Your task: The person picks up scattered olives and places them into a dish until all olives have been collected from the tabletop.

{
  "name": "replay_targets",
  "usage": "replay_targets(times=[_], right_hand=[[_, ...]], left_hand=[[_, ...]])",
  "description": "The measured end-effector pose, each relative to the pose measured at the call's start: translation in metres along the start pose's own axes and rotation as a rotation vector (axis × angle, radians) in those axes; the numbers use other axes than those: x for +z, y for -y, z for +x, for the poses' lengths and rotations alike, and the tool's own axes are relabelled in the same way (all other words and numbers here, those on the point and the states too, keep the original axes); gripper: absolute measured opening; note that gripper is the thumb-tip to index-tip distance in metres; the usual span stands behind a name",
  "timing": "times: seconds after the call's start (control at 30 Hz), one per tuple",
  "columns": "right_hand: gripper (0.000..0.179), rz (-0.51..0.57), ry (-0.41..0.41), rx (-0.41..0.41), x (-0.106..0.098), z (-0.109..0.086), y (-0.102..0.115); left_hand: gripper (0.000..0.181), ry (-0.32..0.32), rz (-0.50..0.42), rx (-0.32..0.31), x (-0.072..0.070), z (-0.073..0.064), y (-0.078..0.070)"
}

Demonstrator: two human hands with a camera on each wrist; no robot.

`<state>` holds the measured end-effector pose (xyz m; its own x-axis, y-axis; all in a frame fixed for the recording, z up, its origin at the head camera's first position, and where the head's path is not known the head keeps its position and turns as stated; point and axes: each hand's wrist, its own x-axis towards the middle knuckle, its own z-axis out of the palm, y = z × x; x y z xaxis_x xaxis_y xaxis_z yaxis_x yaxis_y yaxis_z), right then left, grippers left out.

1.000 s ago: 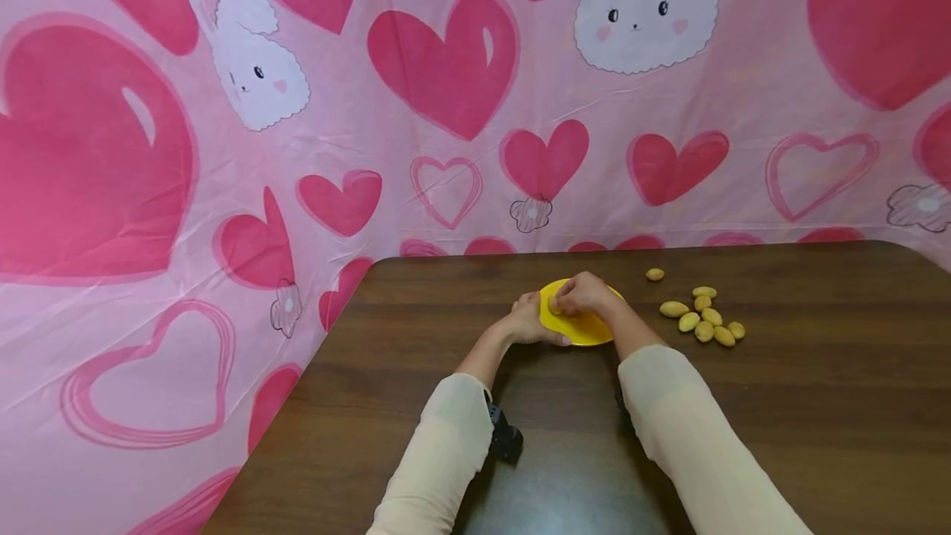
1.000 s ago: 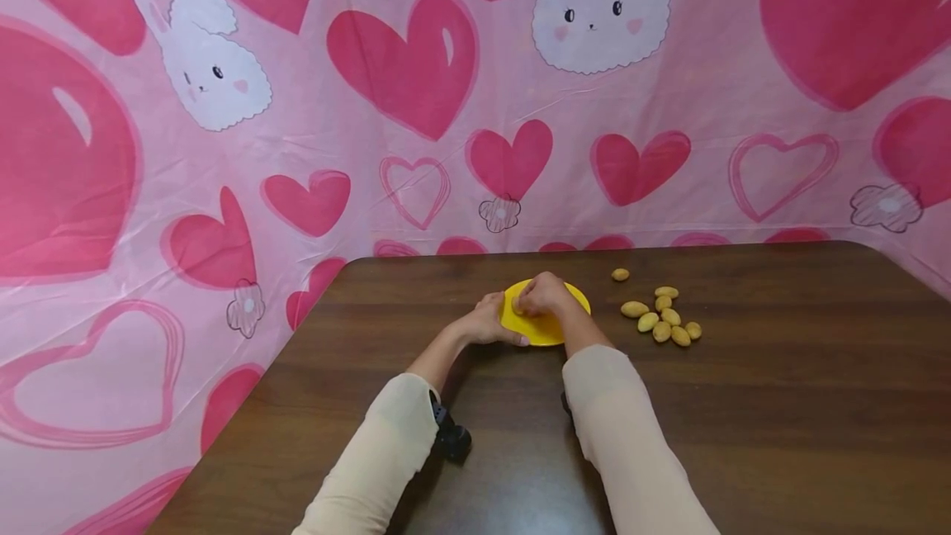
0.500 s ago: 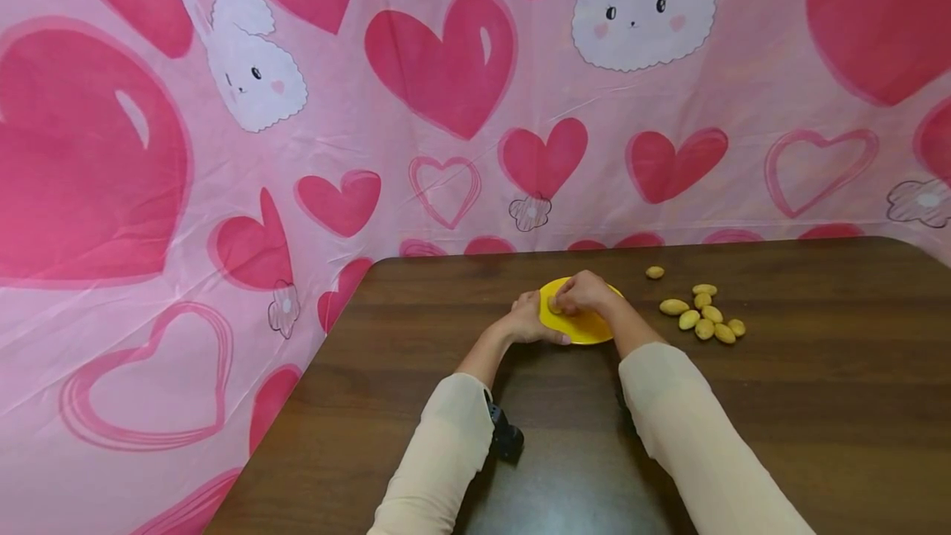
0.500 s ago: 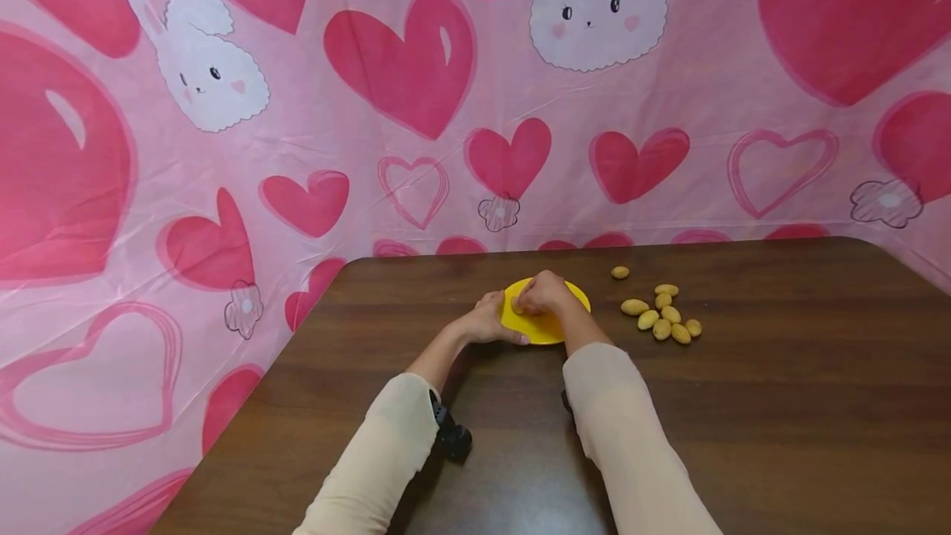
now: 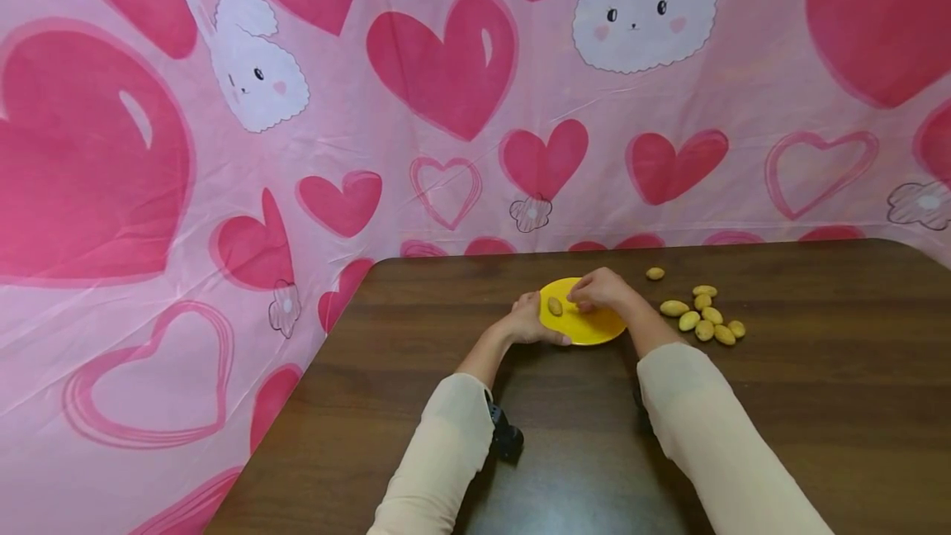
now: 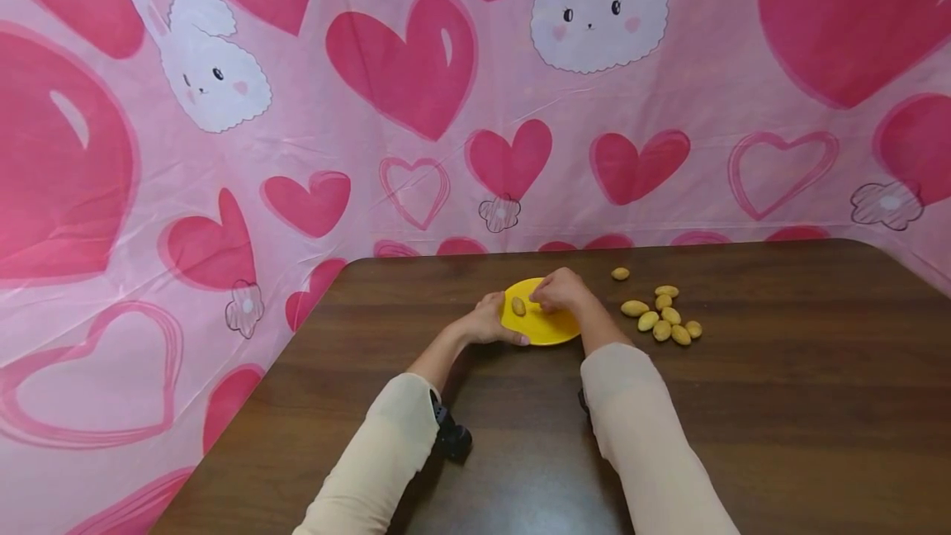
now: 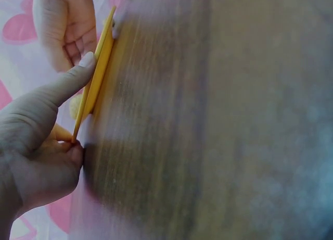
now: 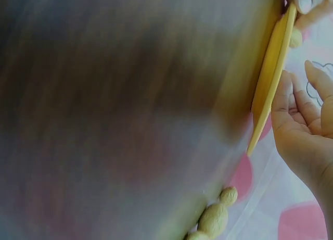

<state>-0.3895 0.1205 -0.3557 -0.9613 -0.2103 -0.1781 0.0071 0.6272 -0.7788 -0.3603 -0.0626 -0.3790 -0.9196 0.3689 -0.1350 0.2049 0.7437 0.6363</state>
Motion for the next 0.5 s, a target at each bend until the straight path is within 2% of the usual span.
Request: replay_targets(times=[0.17,0.33,0.5], right_hand=[[0.035,0.033,-0.018,0.012,-0.012,-0.003,-0.004],[0.034,0.061,-0.028,-0.009,-0.025,-0.009,-0.008],[0.033,0.027,-0.046,-0.035,-0.043,-0.018,-0.012]], left_hand=[[0.093,-0.006,-0.019,-0.003,0.0,0.0,-0.001],[0.089,-0.012,-0.037,-0.009,0.001,0.0,-0.001],[0.09,-0.017,-0.045,-0.009,0.002,-0.001,-0.001]])
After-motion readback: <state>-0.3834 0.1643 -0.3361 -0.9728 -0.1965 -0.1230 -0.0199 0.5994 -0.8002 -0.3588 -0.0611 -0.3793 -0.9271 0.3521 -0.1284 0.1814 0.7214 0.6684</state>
